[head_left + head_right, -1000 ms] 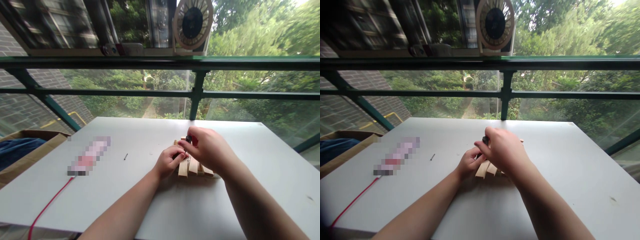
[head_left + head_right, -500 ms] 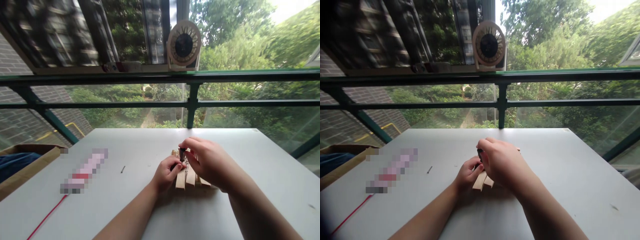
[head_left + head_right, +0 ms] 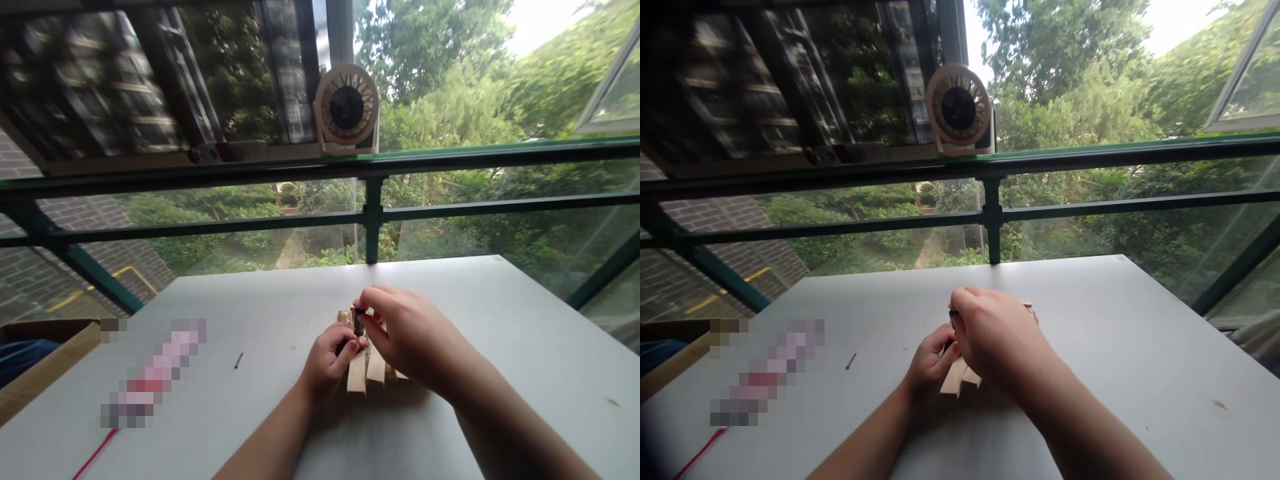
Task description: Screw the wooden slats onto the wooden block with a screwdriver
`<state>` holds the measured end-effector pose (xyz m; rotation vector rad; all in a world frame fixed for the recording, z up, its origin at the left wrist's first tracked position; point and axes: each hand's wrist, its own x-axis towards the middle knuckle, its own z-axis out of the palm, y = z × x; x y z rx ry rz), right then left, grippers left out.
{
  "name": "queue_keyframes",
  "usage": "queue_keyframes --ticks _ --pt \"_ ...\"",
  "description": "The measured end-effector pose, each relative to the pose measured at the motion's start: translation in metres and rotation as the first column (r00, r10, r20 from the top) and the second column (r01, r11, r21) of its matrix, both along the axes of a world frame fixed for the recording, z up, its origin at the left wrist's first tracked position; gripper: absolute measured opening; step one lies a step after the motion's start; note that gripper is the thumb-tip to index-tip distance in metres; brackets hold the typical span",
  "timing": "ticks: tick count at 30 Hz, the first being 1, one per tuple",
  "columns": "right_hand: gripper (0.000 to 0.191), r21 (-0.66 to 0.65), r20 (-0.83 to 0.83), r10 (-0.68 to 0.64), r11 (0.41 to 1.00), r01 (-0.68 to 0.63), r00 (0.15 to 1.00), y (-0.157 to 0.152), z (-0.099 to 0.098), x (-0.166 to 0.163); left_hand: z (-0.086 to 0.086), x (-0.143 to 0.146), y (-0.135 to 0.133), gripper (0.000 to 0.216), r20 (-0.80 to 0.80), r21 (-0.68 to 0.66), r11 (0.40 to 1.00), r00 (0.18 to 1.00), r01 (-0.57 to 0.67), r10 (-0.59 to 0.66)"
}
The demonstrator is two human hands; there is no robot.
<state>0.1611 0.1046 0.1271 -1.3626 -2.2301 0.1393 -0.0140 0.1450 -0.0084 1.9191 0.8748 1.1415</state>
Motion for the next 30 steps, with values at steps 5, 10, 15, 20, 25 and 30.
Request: queue_keyframes --ticks 5,10,15,20,25,30 --pt "0.007 -0.011 -0.001 0.034 0.999 -0.034 0.999 -0.002 0.000 -0.003 0.001 0.000 -0.001 0.021 -0.002 -0.018 1.000 1.000 -0.011 0.011" --pt "0.013 0.001 0.018 0.075 0.997 -0.075 0.997 -0.002 -0.001 -0.005 0.002 -0.001 -0.002 0.022 -0.003 -0.043 0.999 1.000 -0.014 0.014" --pt "0.015 0.003 -0.007 0.049 0.999 -0.048 0.999 0.004 -0.005 -0.005 0.001 -0.001 -0.003 0.025 0.008 -0.031 0.999 1.000 -0.014 0.014" --pt "0.008 0.050 -0.022 -0.055 0.997 0.056 0.998 0.011 -0.006 0.001 -0.002 0.001 -0.002 0.022 0.040 0.000 1.000 0.999 -0.019 0.019" --pt "0.022 0.063 -0.015 -0.132 0.989 0.132 0.991 0.012 -0.009 0.001 -0.003 0.001 -0.003 0.020 0.060 -0.003 1.000 0.998 -0.002 0.002" --pt "0.025 0.068 -0.038 -0.129 0.989 0.131 0.991 0.012 -0.011 -0.005 -0.001 0.000 -0.002 0.020 0.053 -0.016 1.000 0.999 0.006 -0.006"
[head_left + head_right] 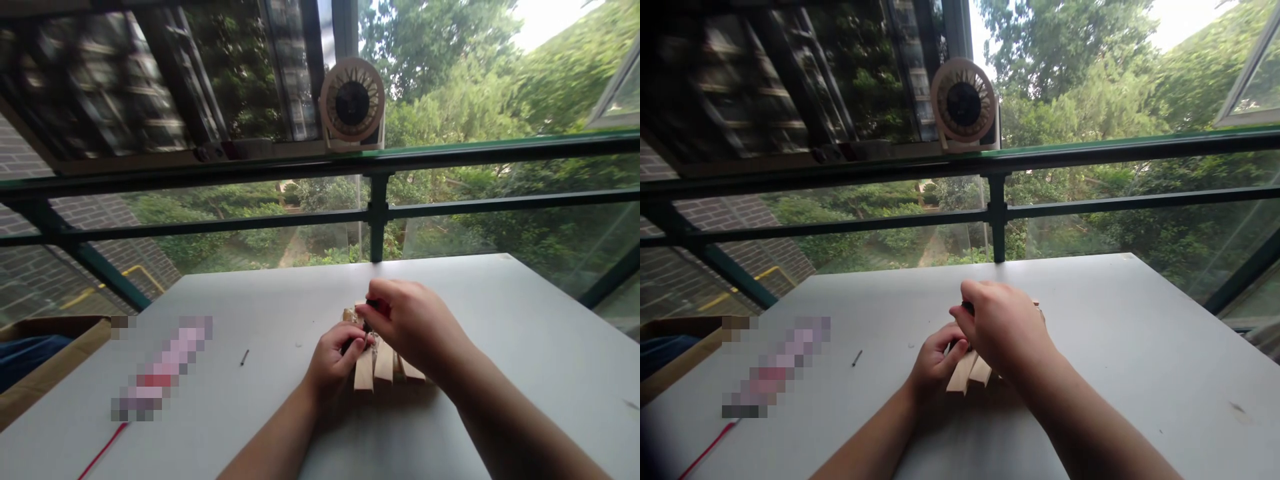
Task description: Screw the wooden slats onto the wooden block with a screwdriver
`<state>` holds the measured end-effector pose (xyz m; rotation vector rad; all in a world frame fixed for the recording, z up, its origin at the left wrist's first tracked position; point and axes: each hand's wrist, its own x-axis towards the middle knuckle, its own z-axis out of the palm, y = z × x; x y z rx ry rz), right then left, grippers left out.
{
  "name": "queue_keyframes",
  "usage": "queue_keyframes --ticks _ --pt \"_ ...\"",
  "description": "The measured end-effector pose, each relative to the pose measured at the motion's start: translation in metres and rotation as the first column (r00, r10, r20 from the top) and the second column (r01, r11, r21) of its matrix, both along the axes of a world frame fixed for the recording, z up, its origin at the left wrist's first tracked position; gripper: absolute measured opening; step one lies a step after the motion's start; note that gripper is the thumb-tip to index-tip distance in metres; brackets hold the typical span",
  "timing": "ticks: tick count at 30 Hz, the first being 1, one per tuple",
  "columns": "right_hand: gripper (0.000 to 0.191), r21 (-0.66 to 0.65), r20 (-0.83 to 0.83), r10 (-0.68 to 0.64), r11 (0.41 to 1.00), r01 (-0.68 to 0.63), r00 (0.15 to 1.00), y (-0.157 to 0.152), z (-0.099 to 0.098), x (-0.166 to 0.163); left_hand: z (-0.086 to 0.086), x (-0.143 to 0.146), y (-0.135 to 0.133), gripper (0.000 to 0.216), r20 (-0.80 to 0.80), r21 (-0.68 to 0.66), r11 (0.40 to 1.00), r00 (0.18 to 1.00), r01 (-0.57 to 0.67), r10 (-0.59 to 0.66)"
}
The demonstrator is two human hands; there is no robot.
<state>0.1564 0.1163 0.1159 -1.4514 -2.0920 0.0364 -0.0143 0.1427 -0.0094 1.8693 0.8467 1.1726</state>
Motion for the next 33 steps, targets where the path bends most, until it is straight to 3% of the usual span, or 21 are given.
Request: queue_keyframes --ticks 4,8,13,22,30,33 --pt "0.022 -0.015 -0.025 0.023 1.000 -0.024 0.999 -0.002 0.002 -0.002 -0.001 -0.002 0.002 0.021 -0.018 -0.040 0.999 1.000 0.006 -0.007" --pt "0.016 -0.062 -0.060 0.155 0.985 -0.158 0.986 -0.009 0.005 -0.002 -0.002 -0.004 0.002 0.024 -0.064 -0.113 0.994 0.998 -0.004 -0.003" --pt "0.035 -0.107 -0.032 0.281 0.953 -0.283 0.959 -0.012 0.007 0.002 0.004 -0.002 0.000 0.022 -0.057 -0.091 0.996 0.998 -0.003 -0.003" --pt "0.031 -0.075 -0.051 0.156 0.984 -0.159 0.986 -0.004 0.007 0.005 0.000 0.000 0.001 0.019 -0.022 -0.035 0.999 1.000 -0.013 0.012" --pt "0.016 -0.080 -0.057 0.078 0.993 -0.083 0.995 -0.001 0.007 0.006 -0.002 -0.001 0.002 0.020 -0.029 -0.021 1.000 1.000 -0.007 0.007" --pt "0.019 -0.077 -0.048 0.042 0.996 -0.046 0.998 0.000 0.005 0.004 -0.001 -0.001 0.001 0.020 -0.029 -0.022 1.000 1.000 -0.007 0.007"
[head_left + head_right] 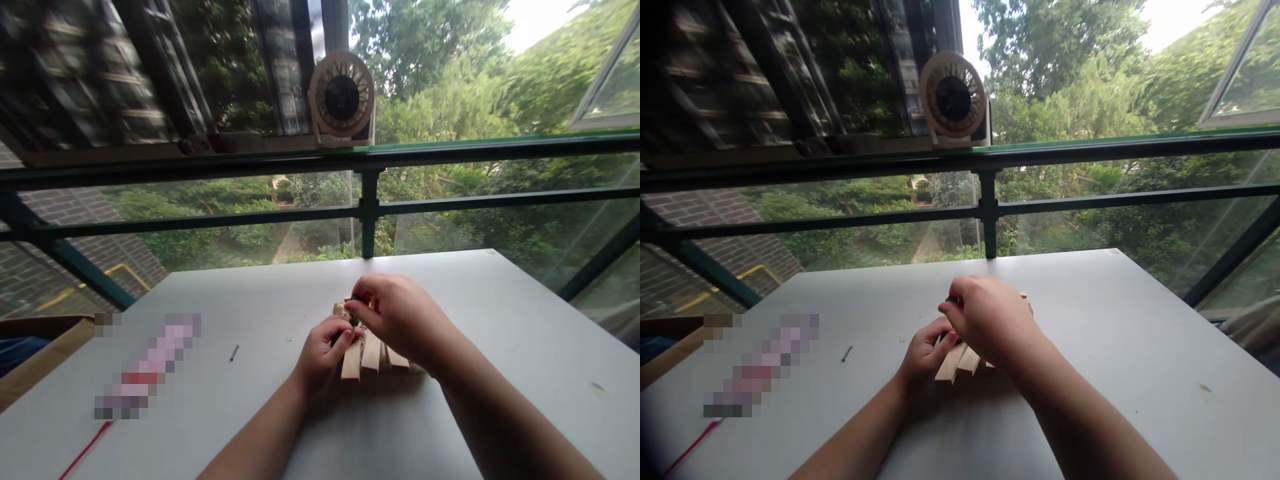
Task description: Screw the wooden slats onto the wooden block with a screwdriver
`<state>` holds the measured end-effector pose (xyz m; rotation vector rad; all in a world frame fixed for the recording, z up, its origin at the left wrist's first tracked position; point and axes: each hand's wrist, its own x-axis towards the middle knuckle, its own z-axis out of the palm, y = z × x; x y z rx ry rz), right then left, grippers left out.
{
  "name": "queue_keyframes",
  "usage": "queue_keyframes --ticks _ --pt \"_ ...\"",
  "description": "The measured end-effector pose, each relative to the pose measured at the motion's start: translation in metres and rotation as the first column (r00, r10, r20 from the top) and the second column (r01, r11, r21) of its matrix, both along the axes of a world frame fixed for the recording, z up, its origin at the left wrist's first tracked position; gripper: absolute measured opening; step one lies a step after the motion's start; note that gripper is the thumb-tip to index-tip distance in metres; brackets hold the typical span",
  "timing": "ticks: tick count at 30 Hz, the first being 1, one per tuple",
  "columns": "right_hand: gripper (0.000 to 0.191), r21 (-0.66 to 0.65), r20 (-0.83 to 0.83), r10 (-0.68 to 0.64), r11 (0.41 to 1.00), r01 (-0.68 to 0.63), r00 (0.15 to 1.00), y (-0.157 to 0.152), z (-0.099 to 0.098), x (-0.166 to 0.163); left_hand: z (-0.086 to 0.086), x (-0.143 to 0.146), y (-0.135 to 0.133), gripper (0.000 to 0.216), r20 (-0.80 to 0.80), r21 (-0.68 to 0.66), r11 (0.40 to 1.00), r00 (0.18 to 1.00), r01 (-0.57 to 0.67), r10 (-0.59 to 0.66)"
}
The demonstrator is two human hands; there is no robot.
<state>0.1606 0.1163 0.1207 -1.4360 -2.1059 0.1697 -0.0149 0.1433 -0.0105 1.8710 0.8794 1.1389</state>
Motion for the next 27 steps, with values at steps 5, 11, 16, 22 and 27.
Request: queue_keyframes --ticks 5,11,16,22,27 --pt "0.031 0.034 0.037 -0.043 0.999 0.042 0.998 0.002 -0.003 -0.003 0.001 0.000 0.000 0.020 -0.010 0.014 1.000 1.000 0.002 -0.002" --pt "0.031 0.033 0.033 -0.041 0.999 0.040 0.999 0.003 -0.003 -0.004 0.000 0.002 -0.001 0.019 -0.017 0.072 0.996 0.999 -0.048 0.049" --pt "0.029 0.013 0.024 -0.017 1.000 0.017 1.000 0.003 -0.003 -0.004 -0.003 0.001 -0.002 0.019 -0.019 0.100 0.992 0.997 -0.077 0.080" --pt "0.022 0.006 0.011 0.021 1.000 -0.022 1.000 0.000 -0.002 -0.004 -0.001 -0.001 -0.002 0.030 -0.033 0.128 0.990 0.997 -0.063 0.068" --pt "0.019 0.004 0.023 0.026 1.000 -0.026 0.999 -0.001 -0.003 -0.003 0.005 -0.010 0.001 0.059 -0.108 0.169 0.978 0.989 0.120 -0.103"
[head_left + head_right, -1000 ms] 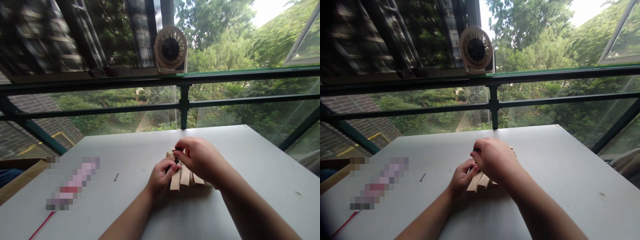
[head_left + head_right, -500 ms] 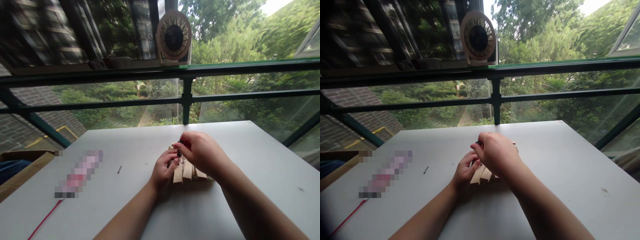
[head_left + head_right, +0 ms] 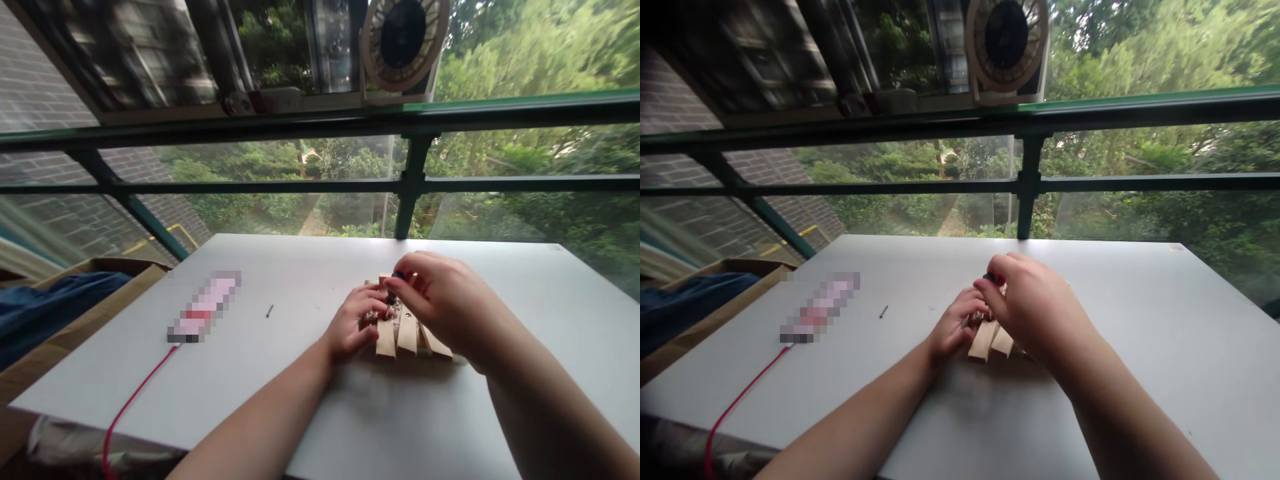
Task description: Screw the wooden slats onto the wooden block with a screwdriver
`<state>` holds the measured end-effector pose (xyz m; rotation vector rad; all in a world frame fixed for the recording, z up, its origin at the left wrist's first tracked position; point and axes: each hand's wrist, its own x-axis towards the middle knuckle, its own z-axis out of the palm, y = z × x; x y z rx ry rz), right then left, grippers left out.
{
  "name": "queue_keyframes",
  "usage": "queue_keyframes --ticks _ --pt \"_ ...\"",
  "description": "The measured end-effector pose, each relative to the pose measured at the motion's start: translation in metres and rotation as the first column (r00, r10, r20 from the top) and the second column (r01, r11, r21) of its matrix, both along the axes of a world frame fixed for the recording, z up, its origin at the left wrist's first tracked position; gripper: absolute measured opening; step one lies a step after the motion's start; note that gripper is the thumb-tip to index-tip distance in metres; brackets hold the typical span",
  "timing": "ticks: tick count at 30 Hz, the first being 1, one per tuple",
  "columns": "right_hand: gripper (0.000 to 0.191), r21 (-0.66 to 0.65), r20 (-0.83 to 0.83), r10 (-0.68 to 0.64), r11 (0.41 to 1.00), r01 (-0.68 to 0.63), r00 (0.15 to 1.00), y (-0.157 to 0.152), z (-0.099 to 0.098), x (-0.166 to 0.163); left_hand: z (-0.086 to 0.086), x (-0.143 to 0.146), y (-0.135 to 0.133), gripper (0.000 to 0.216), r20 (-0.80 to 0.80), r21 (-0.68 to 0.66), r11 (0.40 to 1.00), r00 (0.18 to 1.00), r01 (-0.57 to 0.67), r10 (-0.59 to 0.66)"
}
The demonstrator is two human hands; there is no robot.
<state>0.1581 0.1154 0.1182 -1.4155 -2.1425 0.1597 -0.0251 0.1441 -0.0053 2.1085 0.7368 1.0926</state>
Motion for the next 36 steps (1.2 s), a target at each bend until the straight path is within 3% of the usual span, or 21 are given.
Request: queue_keyframes --ticks 9,22,36 --pt "0.018 0.015 -0.002 0.013 1.000 -0.013 1.000 0.000 0.000 0.002 -0.001 -0.004 0.006 0.085 -0.010 0.031 0.989 0.990 0.141 -0.141" --pt "0.016 0.029 -0.001 0.013 0.999 -0.013 1.000 0.001 0.000 0.002 -0.010 -0.004 0.005 0.099 0.012 0.053 0.989 0.990 0.136 -0.137" --pt "0.021 0.034 0.006 0.009 0.999 -0.009 1.000 0.000 0.002 0.000 -0.006 -0.001 0.001 0.090 0.040 -0.015 0.991 0.991 0.130 -0.129"
